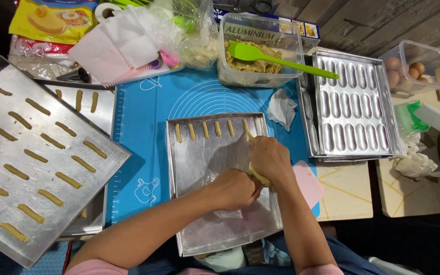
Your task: The person sits on the floor and uses a piping bag to squeeze long strips of dough onto a metal baking tray. They repeatedly pipe the dough in rows, occasionally adjusting the bag and the tray on their lap.
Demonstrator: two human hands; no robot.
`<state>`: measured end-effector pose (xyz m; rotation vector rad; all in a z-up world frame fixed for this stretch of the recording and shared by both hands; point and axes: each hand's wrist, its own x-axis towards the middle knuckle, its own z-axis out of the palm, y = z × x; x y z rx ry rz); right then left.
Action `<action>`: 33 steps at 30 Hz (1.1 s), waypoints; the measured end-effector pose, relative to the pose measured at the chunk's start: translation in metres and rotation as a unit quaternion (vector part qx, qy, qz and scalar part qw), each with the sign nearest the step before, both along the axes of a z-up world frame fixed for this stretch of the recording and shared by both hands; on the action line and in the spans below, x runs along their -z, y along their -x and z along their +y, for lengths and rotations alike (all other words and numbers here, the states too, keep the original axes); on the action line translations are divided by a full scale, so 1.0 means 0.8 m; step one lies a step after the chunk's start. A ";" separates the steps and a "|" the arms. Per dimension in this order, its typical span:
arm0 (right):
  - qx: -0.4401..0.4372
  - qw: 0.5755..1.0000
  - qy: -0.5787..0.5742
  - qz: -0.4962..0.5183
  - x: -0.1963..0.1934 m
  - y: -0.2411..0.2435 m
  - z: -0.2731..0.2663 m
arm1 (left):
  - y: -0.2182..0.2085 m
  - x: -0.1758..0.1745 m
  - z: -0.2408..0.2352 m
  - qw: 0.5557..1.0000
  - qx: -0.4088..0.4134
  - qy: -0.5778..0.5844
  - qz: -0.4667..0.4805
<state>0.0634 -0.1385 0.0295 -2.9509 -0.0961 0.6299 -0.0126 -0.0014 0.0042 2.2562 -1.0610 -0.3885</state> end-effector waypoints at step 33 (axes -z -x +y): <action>0.149 0.770 -0.605 -0.134 -0.040 0.081 -0.060 | 0.005 -0.066 0.033 0.979 -0.049 0.198 0.016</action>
